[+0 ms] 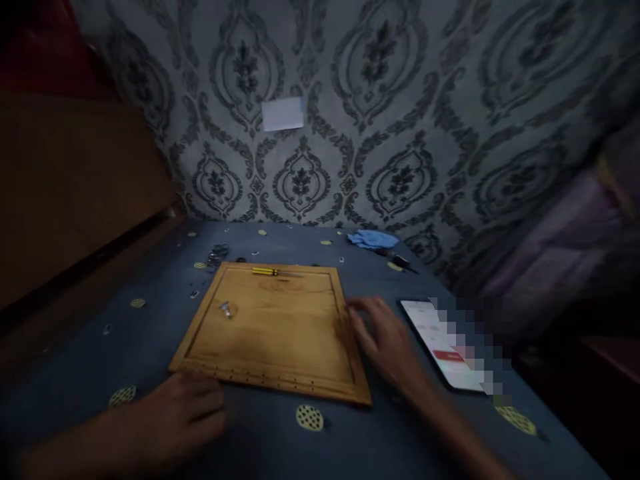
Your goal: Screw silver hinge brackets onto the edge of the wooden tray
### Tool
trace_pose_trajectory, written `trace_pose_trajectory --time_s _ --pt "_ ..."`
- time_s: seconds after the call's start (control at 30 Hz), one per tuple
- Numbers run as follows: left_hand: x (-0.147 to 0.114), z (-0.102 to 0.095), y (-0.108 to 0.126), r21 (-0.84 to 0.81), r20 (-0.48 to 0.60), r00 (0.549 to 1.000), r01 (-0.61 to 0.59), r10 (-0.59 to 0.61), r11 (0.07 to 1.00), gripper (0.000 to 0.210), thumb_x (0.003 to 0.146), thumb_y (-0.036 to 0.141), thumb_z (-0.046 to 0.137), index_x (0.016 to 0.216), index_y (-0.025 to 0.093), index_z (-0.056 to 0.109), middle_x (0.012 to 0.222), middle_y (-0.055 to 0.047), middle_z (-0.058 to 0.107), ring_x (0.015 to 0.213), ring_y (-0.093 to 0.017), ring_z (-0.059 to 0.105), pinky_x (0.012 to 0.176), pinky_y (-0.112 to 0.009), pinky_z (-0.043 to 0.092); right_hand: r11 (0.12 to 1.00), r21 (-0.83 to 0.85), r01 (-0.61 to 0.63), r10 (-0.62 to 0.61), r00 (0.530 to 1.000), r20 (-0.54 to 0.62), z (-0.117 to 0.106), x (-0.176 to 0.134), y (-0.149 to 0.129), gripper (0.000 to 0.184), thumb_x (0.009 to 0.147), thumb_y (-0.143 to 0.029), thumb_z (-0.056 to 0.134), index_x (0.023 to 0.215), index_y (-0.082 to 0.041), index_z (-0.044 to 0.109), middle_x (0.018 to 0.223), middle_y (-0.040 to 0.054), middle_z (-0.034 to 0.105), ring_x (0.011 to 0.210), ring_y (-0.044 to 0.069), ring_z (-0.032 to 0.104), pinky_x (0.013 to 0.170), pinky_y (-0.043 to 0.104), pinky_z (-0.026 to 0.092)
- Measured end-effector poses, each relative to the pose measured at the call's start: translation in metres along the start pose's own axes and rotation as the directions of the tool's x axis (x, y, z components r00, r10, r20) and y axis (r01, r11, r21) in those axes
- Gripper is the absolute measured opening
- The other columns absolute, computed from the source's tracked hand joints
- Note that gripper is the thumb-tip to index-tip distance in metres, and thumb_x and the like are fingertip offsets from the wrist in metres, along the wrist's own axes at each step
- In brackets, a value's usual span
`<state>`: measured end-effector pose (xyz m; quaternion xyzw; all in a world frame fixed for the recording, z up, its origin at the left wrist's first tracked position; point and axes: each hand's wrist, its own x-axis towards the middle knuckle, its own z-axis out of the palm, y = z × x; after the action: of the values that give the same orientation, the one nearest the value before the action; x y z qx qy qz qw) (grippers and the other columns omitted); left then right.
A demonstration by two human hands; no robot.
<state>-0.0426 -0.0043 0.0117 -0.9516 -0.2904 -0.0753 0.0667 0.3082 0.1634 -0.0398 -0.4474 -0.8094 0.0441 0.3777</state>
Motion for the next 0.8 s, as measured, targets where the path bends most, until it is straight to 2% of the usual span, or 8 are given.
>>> trace_pose_trajectory --time_s 0.1,0.2,0.33,0.47,0.57,0.63,0.7,0.8 --pt "-0.016 0.0 -0.022 -0.013 -0.058 0.99 0.129 -0.13 0.992 0.017 0.104 0.006 0.049 0.11 0.019 0.056 0.086 -0.001 0.072 0.071 -0.018 0.066 0.061 -0.032 0.046 0.993 0.043 0.11 -0.114 0.986 0.119 0.047 0.042 -0.019 0.028 0.106 -0.034 0.047 0.114 -0.024 0.072 0.111 0.01 0.081 0.101 0.026 0.077 0.088 0.039 0.061" --pt "-0.028 0.009 -0.051 -0.109 -0.053 0.953 0.29 -0.297 0.951 0.017 0.109 0.012 0.043 0.104 0.022 0.057 0.088 -0.001 0.073 0.074 -0.017 0.069 0.064 -0.027 0.046 0.985 0.014 0.17 -0.169 0.968 0.185 0.093 0.077 -0.03 0.029 0.104 -0.026 0.05 0.121 -0.023 0.073 0.122 0.0122 0.079 0.115 0.029 0.071 0.1 0.043 0.056" --pt "-0.042 0.024 -0.096 -0.272 -0.176 0.841 0.457 -0.511 0.847 0.021 0.11 0.021 0.043 0.114 0.022 0.064 0.097 -0.002 0.077 0.08 -0.016 0.072 0.071 -0.024 0.052 0.982 -0.081 0.173 -0.151 0.964 0.218 0.134 0.102 -0.029 0.026 0.105 -0.023 0.052 0.119 -0.018 0.074 0.12 0.016 0.076 0.107 0.03 0.066 0.097 0.045 0.053" --pt "-0.04 0.037 -0.156 -0.277 -0.185 0.74 0.592 -0.646 0.757 0.024 0.11 0.025 0.046 0.11 0.021 0.069 0.096 -0.003 0.077 0.085 -0.019 0.074 0.074 -0.027 0.054 0.973 -0.134 0.186 -0.152 0.962 0.226 0.148 0.107 -0.021 0.024 0.108 -0.027 0.055 0.122 -0.02 0.072 0.122 0.0128 0.075 0.11 0.028 0.065 0.1 0.045 0.049" --pt "-0.021 0.044 -0.211 -0.258 -0.159 0.677 0.674 -0.718 0.692 0.022 0.11 0.026 0.051 0.116 0.018 0.071 0.099 -0.004 0.077 0.091 -0.021 0.074 0.083 -0.033 0.059 0.968 -0.141 0.21 -0.174 0.957 0.233 0.147 0.106 -0.019 0.03 0.108 -0.025 0.049 0.128 -0.021 0.072 0.124 0.0146 0.076 0.113 0.031 0.063 0.099 0.045 0.048" --pt "-0.001 0.049 -0.244 -0.234 -0.125 0.666 0.7 -0.735 0.675 0.025 0.108 0.035 0.065 0.123 0.016 0.07 0.117 -0.008 0.074 0.104 -0.023 0.073 0.094 -0.043 0.063 0.964 -0.145 0.222 -0.185 0.955 0.231 0.146 0.104 -0.018 0.032 0.108 -0.025 0.048 0.13 -0.02 0.071 0.125 0.0138 0.077 0.112 0.032 0.063 0.098 0.045 0.048" --pt "0.022 0.056 -0.27 -0.208 -0.08 0.682 0.702 -0.727 0.681 0.036 0.106 0.04 0.069 0.134 0.017 0.066 0.135 -0.011 0.068 0.116 -0.026 0.071 0.1 -0.048 0.063 0.962 -0.153 0.227 -0.19 0.956 0.222 0.145 0.103 -0.018 0.031 0.108 -0.025 0.048 0.127 -0.019 0.071 0.122 0.0136 0.077 0.109 0.032 0.064 0.095 0.045 0.049" --pt "0.053 0.068 -0.292 -0.171 0.001 0.704 0.7 -0.71 0.694 0.038 0.106 0.039 0.07 0.137 0.018 0.065 0.138 -0.012 0.067 0.119 -0.027 0.07 0.101 -0.049 0.063 0.957 -0.163 0.238 -0.202 0.957 0.21 0.145 0.102 -0.017 0.029 0.108 -0.025 0.048 0.124 -0.019 0.072 0.118 0.0129 0.078 0.107 0.031 0.064 0.095 0.044 0.048"
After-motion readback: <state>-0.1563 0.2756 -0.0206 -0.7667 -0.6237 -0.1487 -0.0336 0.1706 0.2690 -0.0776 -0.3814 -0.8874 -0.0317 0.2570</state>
